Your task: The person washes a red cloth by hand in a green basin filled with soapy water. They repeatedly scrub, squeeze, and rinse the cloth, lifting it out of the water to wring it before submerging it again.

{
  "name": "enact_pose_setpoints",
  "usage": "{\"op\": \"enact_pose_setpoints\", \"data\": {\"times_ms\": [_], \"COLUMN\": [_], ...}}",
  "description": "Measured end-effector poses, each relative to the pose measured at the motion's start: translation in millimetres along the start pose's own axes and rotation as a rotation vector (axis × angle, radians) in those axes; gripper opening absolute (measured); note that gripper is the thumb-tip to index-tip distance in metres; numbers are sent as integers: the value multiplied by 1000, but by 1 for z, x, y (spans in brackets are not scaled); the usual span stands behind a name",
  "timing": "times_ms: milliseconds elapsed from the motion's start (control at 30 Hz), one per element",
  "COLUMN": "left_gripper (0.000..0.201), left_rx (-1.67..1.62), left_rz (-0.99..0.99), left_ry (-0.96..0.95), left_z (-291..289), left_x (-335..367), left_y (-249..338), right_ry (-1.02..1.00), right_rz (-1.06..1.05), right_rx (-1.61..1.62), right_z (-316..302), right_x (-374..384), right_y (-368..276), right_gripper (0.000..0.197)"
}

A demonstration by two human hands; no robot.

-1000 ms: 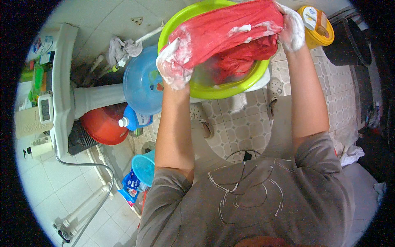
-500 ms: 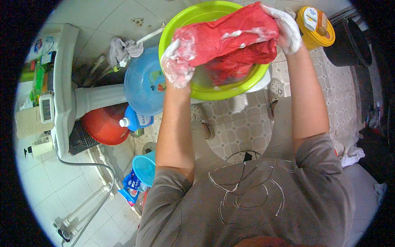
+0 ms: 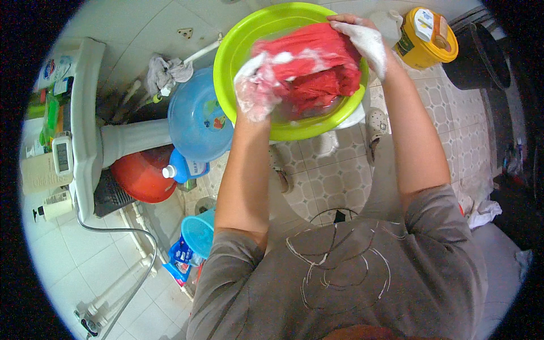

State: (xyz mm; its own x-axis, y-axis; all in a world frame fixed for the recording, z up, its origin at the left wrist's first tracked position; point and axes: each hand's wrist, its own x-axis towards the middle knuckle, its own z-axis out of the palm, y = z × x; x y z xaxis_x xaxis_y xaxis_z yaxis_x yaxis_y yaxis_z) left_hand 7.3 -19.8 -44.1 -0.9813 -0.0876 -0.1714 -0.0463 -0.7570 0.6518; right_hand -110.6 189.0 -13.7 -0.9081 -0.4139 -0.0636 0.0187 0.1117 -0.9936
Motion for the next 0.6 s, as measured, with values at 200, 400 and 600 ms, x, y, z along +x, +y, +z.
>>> {"op": "enact_pose_setpoints", "data": {"times_ms": [200,400,600], "left_gripper": [31,34,33], "left_rx": [-306,-284,-404], "left_rz": [165,206,180], "left_ry": [-170,-110,-171], "left_z": [-3,-18,4], "left_x": [6,4,2], "left_y": [5,9,9], "right_ry": [-152,-835,-163], "right_rz": [234,541,109], "right_rx": [-25,289,1388], "right_z": [20,70,85], "right_x": [-20,-52,-39], "right_y": [-14,-8,-4], "right_gripper": [56,78,29]}}
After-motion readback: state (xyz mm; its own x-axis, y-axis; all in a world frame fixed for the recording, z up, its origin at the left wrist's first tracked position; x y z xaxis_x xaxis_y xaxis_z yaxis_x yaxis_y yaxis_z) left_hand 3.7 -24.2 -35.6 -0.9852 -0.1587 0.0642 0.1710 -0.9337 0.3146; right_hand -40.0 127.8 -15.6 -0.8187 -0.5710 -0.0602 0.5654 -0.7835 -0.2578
